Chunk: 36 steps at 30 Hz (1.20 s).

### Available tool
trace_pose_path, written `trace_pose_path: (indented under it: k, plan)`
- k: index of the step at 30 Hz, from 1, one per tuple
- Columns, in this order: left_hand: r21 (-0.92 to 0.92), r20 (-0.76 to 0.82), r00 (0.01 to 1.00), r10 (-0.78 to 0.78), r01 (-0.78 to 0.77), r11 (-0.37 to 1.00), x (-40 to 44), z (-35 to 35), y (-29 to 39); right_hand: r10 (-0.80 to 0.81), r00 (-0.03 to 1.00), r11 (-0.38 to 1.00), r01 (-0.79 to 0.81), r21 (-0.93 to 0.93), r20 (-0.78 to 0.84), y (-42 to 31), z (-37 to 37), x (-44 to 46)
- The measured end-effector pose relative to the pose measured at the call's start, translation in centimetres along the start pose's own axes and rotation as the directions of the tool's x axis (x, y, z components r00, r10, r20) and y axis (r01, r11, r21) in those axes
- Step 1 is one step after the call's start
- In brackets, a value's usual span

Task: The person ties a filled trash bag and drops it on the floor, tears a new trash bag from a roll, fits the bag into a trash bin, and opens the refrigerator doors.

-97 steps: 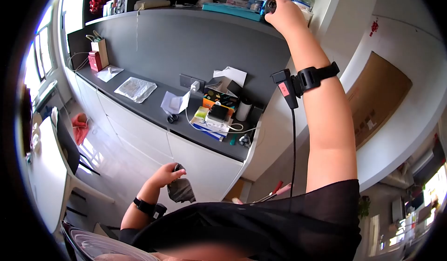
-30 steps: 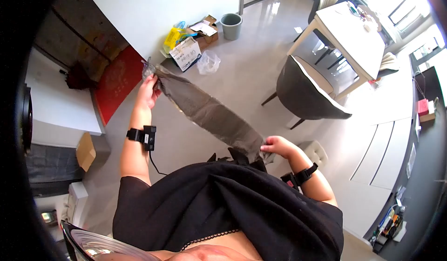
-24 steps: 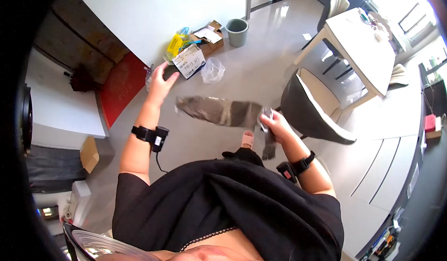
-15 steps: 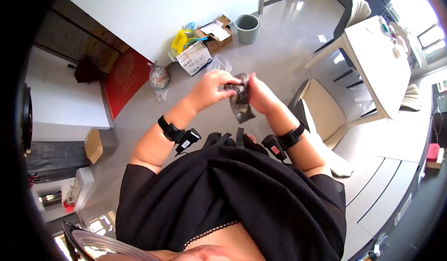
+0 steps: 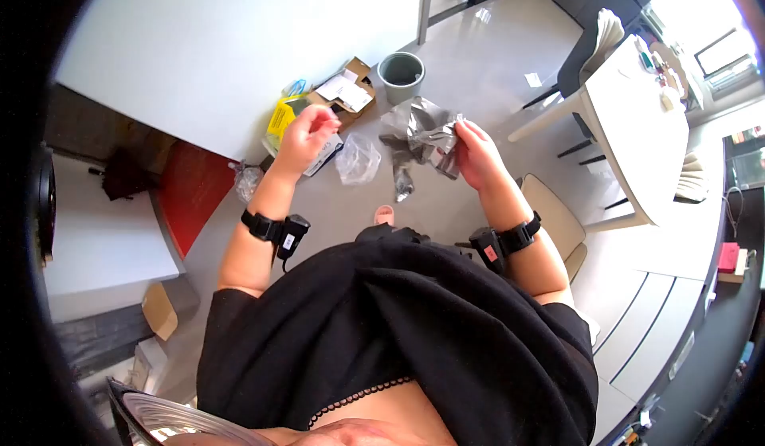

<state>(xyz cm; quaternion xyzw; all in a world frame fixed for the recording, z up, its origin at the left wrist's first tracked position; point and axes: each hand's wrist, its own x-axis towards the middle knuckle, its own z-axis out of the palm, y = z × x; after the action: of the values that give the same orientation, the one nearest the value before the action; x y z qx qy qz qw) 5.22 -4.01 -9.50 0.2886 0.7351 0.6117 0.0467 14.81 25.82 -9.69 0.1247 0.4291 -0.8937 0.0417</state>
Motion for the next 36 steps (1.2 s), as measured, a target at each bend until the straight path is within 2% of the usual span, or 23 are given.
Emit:
trace_pose_path:
  k: [1, 2, 3, 5, 7, 8, 9, 11, 14, 15, 17, 18, 19, 20, 21, 23, 25, 27, 28, 29, 31, 34, 36]
  plan:
    - [0.087, 0.07, 0.997, 0.017, -0.023, 0.996, 2.0, -0.2, 1.0, 0.031, 0.999, 0.998, -0.03, -0.056, 0.007, -0.1, 0.3, 1.1]
    - [0.05, 0.171, 0.984, 0.05, -0.059, 0.997, 4.0, 0.0, 1.8, 0.051, 0.998, 0.993, -0.048, -0.111, 0.021, -0.3, 0.6, 2.6]
    - [0.128, 0.232, 0.948, 0.219, -0.253, 0.959, 6.1, 0.5, 2.9, 0.073, 0.997, 0.984, -0.067, -0.163, 0.03, -0.5, 0.7, 3.5]
    - [0.215, 0.384, 0.78, 0.495, -0.597, 0.773, 9.9, 1.9, 4.0, 0.053, 0.998, 0.981, -0.058, -0.184, -0.034, -1.1, 2.2, 4.7]
    - [0.197, 0.52, 0.791, 0.321, -0.477, 0.857, 12.3, 3.6, 2.9, 0.011, 0.998, 0.984, -0.023, -0.175, -0.067, -1.6, 2.3, 6.2]
    - [0.248, 0.551, 0.798, 0.242, -0.434, 0.866, 13.1, 4.2, 2.1, 0.003, 0.995, 0.985, -0.02, -0.173, -0.096, -1.8, 2.1, 7.1]
    - [0.255, 0.61, 0.761, 0.22, -0.451, 0.855, 14.3, 4.7, 0.9, 0.017, 0.994, 0.986, -0.034, -0.164, -0.107, -2.3, 1.8, 7.9]
    - [0.219, 0.65, 0.752, 0.111, -0.325, 0.92, 16.3, 5.4, -0.8, 0.058, 0.991, 0.986, -0.075, -0.149, -0.118, -3.0, 1.1, 9.3]
    - [0.19, 0.609, 0.791, -0.064, -0.066, 0.98, 19.8, 5.4, -1.5, 0.095, 0.991, 0.988, -0.106, -0.115, -0.096, -4.6, -0.8, 12.2]
    - [0.151, 0.578, 0.8, -0.16, 0.088, 0.985, 20.9, 5.4, -2.3, 0.101, 0.987, 0.981, -0.12, -0.152, -0.124, -5.1, -1.7, 13.3]
    - [0.061, 0.52, 0.781, -0.345, 0.369, 0.927, 23.5, 5.5, -3.8, 0.097, 0.982, 0.964, -0.134, -0.228, -0.165, -6.6, -4.0, 15.7]
    - [-0.029, 0.431, 0.823, -0.371, 0.423, 0.906, 25.1, 5.4, -3.9, 0.119, 0.984, 0.958, -0.15, -0.245, -0.136, -7.6, -5.4, 17.0]
    - [-0.05, 0.398, 0.864, -0.307, 0.355, 0.934, 27.0, 5.4, -5.9, 0.141, 0.985, 0.951, -0.164, -0.262, -0.104, -8.7, -6.9, 18.2]
    - [-0.14, 0.355, 0.884, -0.305, 0.373, 0.917, 28.5, 5.4, -7.6, 0.164, 0.984, 0.944, -0.178, -0.279, -0.073, -9.9, -8.1, 19.5]
    - [-0.232, 0.309, 0.901, -0.304, 0.381, 0.895, 30.0, 5.3, -8.3, 0.098, 0.993, 0.845, -0.12, -0.521, -0.07, -11.0, -9.0, 20.8]
    - [-0.182, 0.227, 0.911, -0.343, 0.386, 0.904, 33.3, 5.2, -10.0, -0.031, 0.999, 0.476, 0.007, -0.879, -0.009, -13.3, -10.7, 23.6]
    - [-0.199, 0.162, 0.901, -0.402, 0.429, 0.881, 35.0, 5.3, -10.4, -0.035, 0.999, 0.477, -0.018, -0.879, -0.039, -15.1, -13.0, 26.0]
    - [-0.332, 0.109, 0.886, -0.45, 0.459, 0.824, 37.1, 5.6, -10.6, -0.039, 0.997, 0.474, -0.044, -0.879, -0.071, -17.0, -15.5, 28.7]
    - [-0.398, 0.067, 0.88, -0.471, 0.456, 0.796, 38.1, 5.8, -10.7, -0.026, 1.0, 0.847, 0.027, -0.531, 0.008, -17.9, -16.4, 29.8]
    - [-0.463, 0.025, 0.87, -0.492, 0.446, 0.766, 39.0, 5.8, -10.9, -0.003, 1.0, 0.999, 0.003, -0.044, -0.001, -18.6, -17.1, 30.7]
    - [-0.447, 0.06, 0.862, -0.504, 0.475, 0.758, 40.0, 5.9, -12.1, -0.042, 0.998, 0.986, 0.048, 0.161, -0.037, -20.4, -15.8, 32.3]
    - [-0.392, 0.076, 0.833, -0.549, 0.531, 0.751, 40.6, 6.5, -13.2, 0.118, 0.991, 0.985, -0.125, 0.115, 0.063, -20.4, -18.6, 36.2]
    - [-0.471, -0.017, 0.831, -0.556, 0.484, 0.738, 41.3, 6.2, -14.1, 0.025, 0.989, 0.969, -0.059, -0.238, -0.145, -19.7, -18.5, 37.6]
